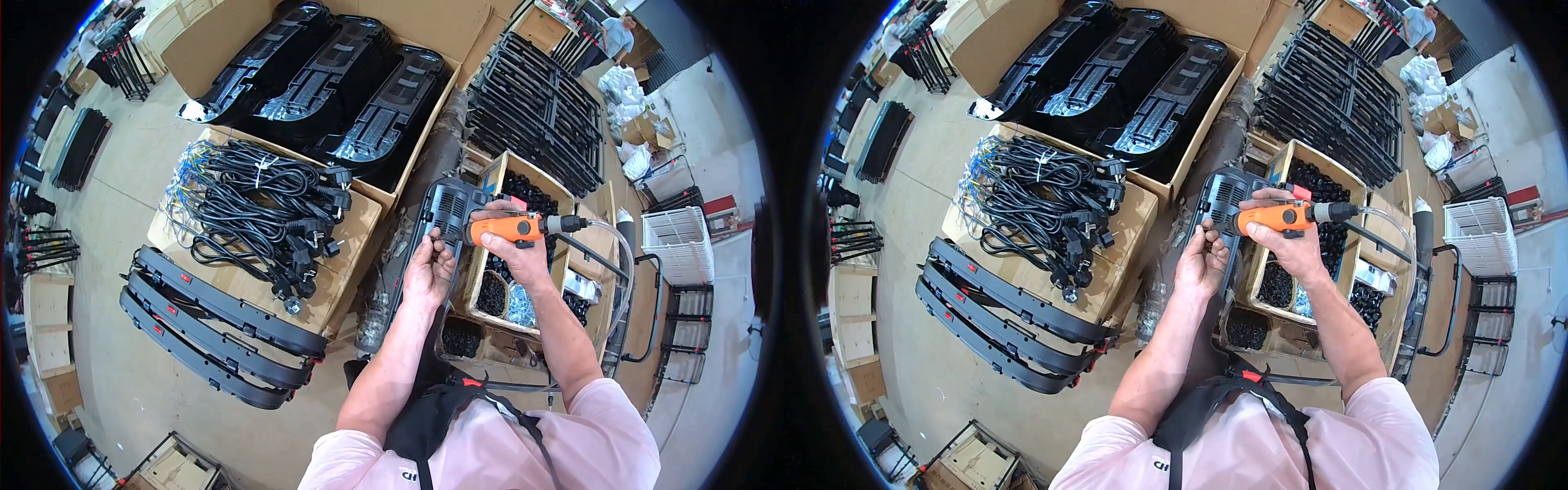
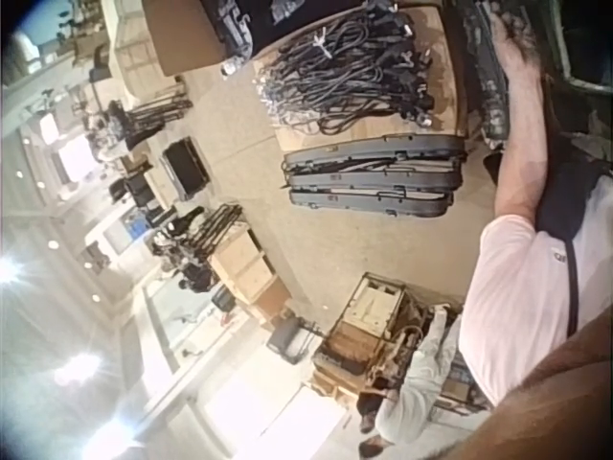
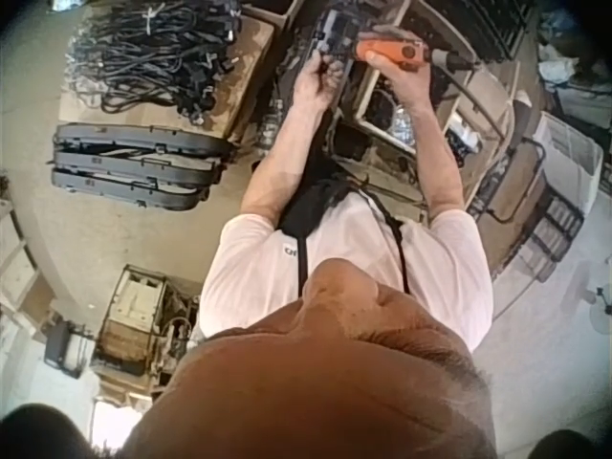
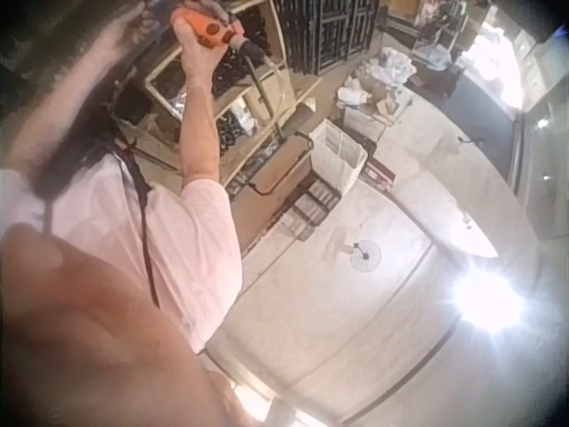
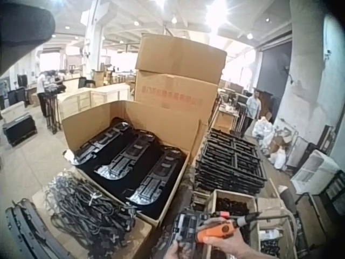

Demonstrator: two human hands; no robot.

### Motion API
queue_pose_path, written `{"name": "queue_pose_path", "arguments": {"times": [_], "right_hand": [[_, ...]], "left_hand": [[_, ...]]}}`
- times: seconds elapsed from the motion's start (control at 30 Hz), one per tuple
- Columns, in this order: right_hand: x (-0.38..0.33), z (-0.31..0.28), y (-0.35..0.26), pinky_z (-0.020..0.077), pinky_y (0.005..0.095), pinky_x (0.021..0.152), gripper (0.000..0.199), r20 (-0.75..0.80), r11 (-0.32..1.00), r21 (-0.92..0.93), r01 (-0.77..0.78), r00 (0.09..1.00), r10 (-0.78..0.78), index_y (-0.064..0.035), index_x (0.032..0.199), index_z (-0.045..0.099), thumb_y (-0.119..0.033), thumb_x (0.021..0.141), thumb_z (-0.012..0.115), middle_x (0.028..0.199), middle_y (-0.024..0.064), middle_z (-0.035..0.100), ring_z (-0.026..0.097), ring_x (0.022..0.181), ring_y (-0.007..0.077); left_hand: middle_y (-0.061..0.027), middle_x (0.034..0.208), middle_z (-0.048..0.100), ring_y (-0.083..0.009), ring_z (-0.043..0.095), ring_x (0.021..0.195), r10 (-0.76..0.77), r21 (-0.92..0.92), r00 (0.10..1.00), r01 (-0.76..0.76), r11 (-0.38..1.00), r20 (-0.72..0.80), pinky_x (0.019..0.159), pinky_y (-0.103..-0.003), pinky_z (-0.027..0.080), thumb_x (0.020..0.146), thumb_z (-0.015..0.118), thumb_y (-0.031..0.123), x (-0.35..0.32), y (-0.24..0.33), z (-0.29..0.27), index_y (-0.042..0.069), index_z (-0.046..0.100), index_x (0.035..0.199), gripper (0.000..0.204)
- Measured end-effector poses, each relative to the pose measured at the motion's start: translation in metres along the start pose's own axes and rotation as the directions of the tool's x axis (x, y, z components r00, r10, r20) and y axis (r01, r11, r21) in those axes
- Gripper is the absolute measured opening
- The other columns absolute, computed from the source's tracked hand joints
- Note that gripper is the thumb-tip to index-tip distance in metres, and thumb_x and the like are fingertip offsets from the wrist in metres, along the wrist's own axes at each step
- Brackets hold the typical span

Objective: Assembling the plastic housing and internal wiring of a leaf blower or similar power tool component.

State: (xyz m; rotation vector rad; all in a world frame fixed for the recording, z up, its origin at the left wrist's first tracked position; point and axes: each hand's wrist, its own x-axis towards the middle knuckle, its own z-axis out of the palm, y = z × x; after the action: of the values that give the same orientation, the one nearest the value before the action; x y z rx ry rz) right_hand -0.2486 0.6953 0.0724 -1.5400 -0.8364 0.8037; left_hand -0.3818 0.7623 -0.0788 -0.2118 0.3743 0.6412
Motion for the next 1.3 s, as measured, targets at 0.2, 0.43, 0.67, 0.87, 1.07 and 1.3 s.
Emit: {"name": "queue_pose_path", "arguments": {"times": [0.2,0.43,0.67,0.87,1.07,1.3], "right_hand": [[0.002,0.008,-0.001,0.0551,0.0408,0.107,0.058,0.001,1.0,-0.003,0.0,1.0,0.0,0.0022,0.134,0.059,-0.015,0.085,0.084,0.124,0.0186,0.074,0.07,0.117,0.0243],[0.023,0.017,0.029,0.0561,0.0377,0.104,0.054,-0.025,0.997,-0.073,0.04,0.999,-0.042,0.0007,0.136,0.06,-0.007,0.087,0.082,0.124,0.0162,0.074,0.07,0.114,0.0212],[0.032,0.022,0.038,0.0573,0.0366,0.103,0.054,0.01,0.994,-0.098,0.055,0.998,-0.055,0.0005,0.135,0.06,-0.01,0.087,0.083,0.123,0.0154,0.074,0.071,0.115,0.0212],[0.04,0.032,0.029,0.0562,0.0369,0.104,0.051,0.098,0.98,-0.184,0.08,0.993,-0.062,0.0001,0.13,0.062,-0.012,0.086,0.085,0.121,0.0141,0.075,0.071,0.114,0.0196],[0.051,0.039,0.034,0.0571,0.0304,0.09,0.031,0.122,0.96,-0.245,0.139,0.986,-0.111,-0.0039,0.11,0.073,-0.012,0.083,0.086,0.105,0.0052,0.074,0.07,0.098,0.0143],[0.048,0.036,0.033,0.0569,0.0332,0.099,0.046,0.088,0.978,-0.182,0.103,0.992,-0.088,0.0,0.126,0.066,-0.01,0.085,0.084,0.116,0.0102,0.075,0.07,0.109,0.0169]], "left_hand": [[-0.0005,0.095,0.064,-0.0145,0.06,0.081,0.005,-0.02,0.999,-0.004,1.0,0.045,0.075,-0.03,0.053,0.113,0.054,0.032,-0.006,-0.003,0.006,0.007,0.065,0.123,0.029],[-0.0144,0.11,0.069,-0.0215,0.071,0.092,-0.083,0.339,0.989,0.121,0.933,-0.125,0.082,-0.032,0.062,0.113,0.049,0.014,-0.035,-0.029,0.013,-0.003,0.052,0.135,0.028],[-0.0005,0.08,0.061,-0.0088,0.056,0.064,-0.229,0.613,0.973,0.203,0.763,-0.038,0.055,-0.024,0.046,0.114,0.054,0.028,-0.064,-0.039,-0.013,0.004,0.065,0.113,0.026],[0.0039,0.08,0.056,-0.0066,0.052,0.068,-0.114,0.745,0.988,0.154,0.649,-0.105,0.06,-0.023,0.044,0.114,0.053,0.025,-0.088,-0.048,-0.024,0.001,0.066,0.117,0.028],[0.002,0.083,0.061,-0.0083,0.056,0.069,-0.135,0.687,0.978,0.208,0.697,-0.159,0.062,-0.025,0.05,0.112,0.057,0.024,-0.111,-0.034,-0.035,0.002,0.069,0.117,0.026],[-0.0008,0.092,0.068,-0.0106,0.066,0.077,0.039,0.571,0.99,0.043,0.819,-0.132,0.072,-0.026,0.059,0.112,0.057,0.024,-0.126,-0.031,-0.043,0.001,0.069,0.124,0.029]]}}
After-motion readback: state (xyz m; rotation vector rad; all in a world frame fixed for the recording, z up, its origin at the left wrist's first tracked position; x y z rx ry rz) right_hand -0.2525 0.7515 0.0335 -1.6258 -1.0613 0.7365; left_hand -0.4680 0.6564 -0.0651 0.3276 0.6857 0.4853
